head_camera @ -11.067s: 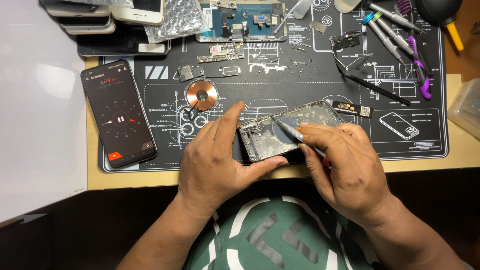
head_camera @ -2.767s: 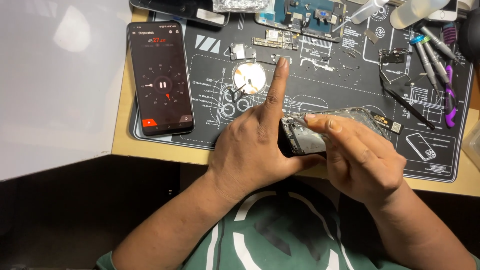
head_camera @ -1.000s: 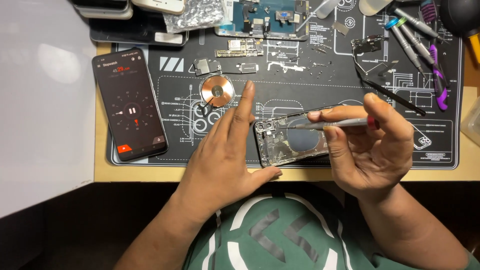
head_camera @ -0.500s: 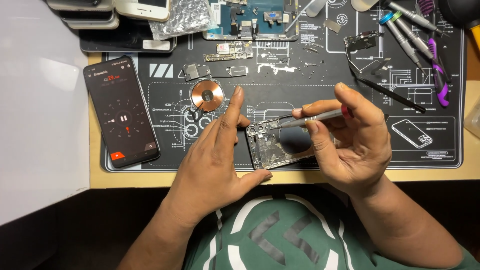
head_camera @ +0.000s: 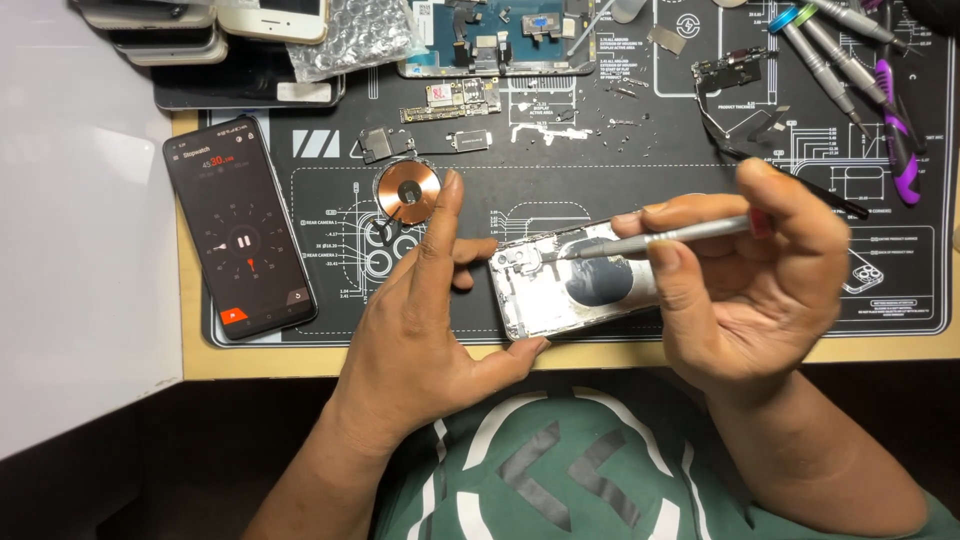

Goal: Preparing a smartphone frame for assembly by removing old adhesive and small components using tweezers and a scraper.

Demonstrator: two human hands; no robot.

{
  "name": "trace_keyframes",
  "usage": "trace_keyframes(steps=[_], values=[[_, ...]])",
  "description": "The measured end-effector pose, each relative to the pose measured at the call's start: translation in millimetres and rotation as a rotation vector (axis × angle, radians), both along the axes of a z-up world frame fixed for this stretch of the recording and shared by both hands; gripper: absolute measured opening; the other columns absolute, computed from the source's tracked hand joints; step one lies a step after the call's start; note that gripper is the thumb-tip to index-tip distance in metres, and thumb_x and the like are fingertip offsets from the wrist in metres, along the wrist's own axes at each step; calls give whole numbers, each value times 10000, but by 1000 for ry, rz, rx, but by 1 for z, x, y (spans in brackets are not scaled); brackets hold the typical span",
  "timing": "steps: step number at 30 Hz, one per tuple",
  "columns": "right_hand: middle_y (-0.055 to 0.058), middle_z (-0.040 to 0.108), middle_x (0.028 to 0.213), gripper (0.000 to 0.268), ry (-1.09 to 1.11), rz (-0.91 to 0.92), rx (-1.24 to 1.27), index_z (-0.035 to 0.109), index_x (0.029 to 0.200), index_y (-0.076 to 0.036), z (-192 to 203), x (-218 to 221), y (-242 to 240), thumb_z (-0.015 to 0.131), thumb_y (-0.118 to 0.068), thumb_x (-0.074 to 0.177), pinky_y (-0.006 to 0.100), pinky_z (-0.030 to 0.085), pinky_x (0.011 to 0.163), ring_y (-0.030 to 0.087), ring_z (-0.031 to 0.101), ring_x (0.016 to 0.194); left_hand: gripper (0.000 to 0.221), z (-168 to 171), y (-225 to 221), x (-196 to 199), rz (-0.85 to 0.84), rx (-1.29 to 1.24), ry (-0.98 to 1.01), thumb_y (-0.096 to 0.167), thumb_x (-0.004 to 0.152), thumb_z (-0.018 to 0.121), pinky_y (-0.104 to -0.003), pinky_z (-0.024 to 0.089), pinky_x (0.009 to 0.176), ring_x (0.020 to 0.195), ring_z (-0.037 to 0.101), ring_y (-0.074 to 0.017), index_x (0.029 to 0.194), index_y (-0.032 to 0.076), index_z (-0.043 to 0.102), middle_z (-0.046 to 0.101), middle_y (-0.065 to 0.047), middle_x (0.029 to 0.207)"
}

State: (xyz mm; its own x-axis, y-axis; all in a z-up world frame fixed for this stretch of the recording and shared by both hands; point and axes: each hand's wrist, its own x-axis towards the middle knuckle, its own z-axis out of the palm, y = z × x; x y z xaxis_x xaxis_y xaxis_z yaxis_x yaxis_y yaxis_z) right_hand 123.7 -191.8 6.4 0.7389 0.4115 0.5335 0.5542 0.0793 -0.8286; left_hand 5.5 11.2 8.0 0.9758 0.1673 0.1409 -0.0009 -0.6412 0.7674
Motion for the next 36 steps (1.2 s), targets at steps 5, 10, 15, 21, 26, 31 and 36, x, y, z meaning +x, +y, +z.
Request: trace_keyframes(steps=[5, 10, 15, 21, 26, 31, 36], values=[[250, 644, 1058, 470, 6, -30, -14, 348, 1423, -36, 5, 2, -5, 597, 53, 1035, 427, 691, 879, 359, 772, 910, 1209, 3, -1, 1, 22, -6, 26, 447, 732, 897, -310, 589, 900, 932, 667, -174, 1613, 106, 143, 730, -42, 1250], [253, 666, 1093, 511, 58, 51, 2, 347, 1433, -30, 15, -4, -24, 597, 82, 1002, 424, 749, 931, 325, 804, 950, 1178, 9, 2, 1, 14, -43, 78, 427, 735, 853, -293, 596, 871, 945, 736, -179, 1607, 90, 137, 754, -84, 1301], [229, 665, 1064, 607, -39, 6, -74, 289, 1512, -67, 19, -3, -55, 585, 82, 1003, 354, 744, 930, 283, 824, 935, 1114, 10, 0, 2, 55, -54, 82, 406, 736, 835, -247, 607, 928, 1002, 764, -135, 1607, 133, 197, 758, -84, 1307], [220, 656, 1084, 655, -76, 19, -38, 276, 1549, -83, 11, 14, -66, 591, 95, 1003, 326, 747, 897, 280, 835, 910, 1125, 14, -5, 8, 82, -73, 85, 393, 721, 822, -222, 591, 907, 1041, 750, -130, 1601, 77, 197, 691, -146, 1392], [232, 667, 1041, 607, -47, -11, -13, 296, 1479, -43, 11, 21, -64, 623, 97, 988, 341, 757, 863, 303, 832, 902, 1131, 12, -6, 9, 100, -56, 75, 378, 714, 815, -217, 593, 882, 941, 743, -124, 1602, 61, 189, 744, -126, 1300], [210, 712, 1029, 545, -23, -39, -81, 293, 1427, -48, 17, 24, -63, 630, 63, 1013, 221, 653, 763, 236, 837, 899, 1143, 11, -8, 10, 107, -25, 56, 357, 716, 814, -232, 614, 881, 901, 732, -126, 1603, 35, 168, 765, -103, 1239], [244, 675, 1014, 520, 14, -33, -37, 289, 1398, -31, 16, 25, -59, 615, 74, 1007, 321, 728, 837, 298, 826, 913, 1152, 12, -8, 10, 90, -51, 60, 372, 716, 815, -231, 594, 889, 952, 733, -130, 1604, 41, 159, 762, -129, 1241]])
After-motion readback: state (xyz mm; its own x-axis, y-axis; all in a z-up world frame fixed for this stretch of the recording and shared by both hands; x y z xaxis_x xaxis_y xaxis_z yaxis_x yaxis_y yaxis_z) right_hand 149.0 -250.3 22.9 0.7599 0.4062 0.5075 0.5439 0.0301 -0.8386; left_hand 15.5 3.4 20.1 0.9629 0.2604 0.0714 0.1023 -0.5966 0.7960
